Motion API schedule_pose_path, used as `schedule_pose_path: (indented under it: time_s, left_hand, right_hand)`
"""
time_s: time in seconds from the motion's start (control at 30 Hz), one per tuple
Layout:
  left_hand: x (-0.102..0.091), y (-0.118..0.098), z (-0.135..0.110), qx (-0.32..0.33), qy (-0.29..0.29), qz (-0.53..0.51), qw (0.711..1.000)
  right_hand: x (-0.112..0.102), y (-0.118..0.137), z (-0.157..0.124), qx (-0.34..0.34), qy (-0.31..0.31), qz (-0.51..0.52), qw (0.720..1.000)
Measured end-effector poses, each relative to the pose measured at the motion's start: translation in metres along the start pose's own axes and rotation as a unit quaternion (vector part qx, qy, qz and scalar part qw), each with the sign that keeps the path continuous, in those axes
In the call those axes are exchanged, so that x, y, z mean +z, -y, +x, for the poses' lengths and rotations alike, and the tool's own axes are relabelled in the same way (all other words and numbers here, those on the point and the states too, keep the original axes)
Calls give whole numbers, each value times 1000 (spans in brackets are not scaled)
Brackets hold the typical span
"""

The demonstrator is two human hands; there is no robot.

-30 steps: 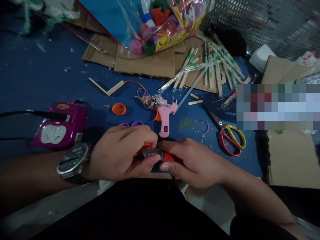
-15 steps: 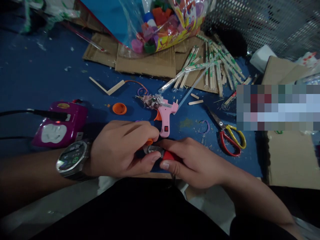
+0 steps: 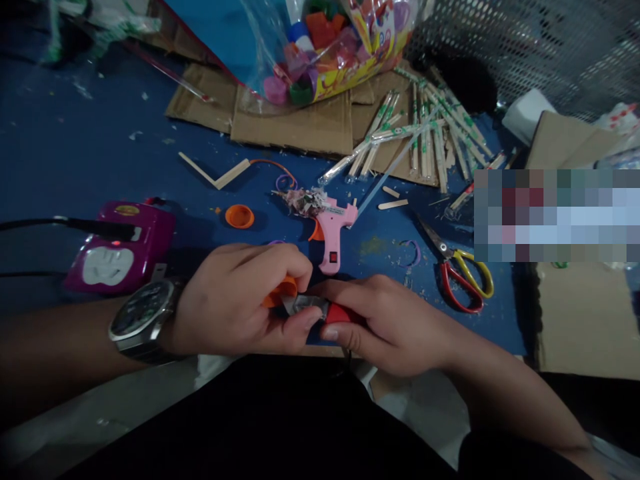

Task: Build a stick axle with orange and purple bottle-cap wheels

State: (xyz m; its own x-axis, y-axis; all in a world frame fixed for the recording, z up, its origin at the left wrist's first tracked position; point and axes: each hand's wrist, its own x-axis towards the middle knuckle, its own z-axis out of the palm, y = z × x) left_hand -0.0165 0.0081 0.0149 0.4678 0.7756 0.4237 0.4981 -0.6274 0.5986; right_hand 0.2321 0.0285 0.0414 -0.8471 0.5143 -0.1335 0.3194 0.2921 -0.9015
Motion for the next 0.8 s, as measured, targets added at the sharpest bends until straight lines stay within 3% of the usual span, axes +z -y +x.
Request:
schedule_pose_path:
  time_s: [0.27, 0.8]
  left_hand:
    - [-2, 0, 2, -22, -17, -37, 999]
    - [4, 7, 0, 8, -15, -59, 998]
  right_hand:
    - [-1, -1, 0, -9, -18, -9, 1000]
    - [0, -9, 2, -18, -37, -55, 998]
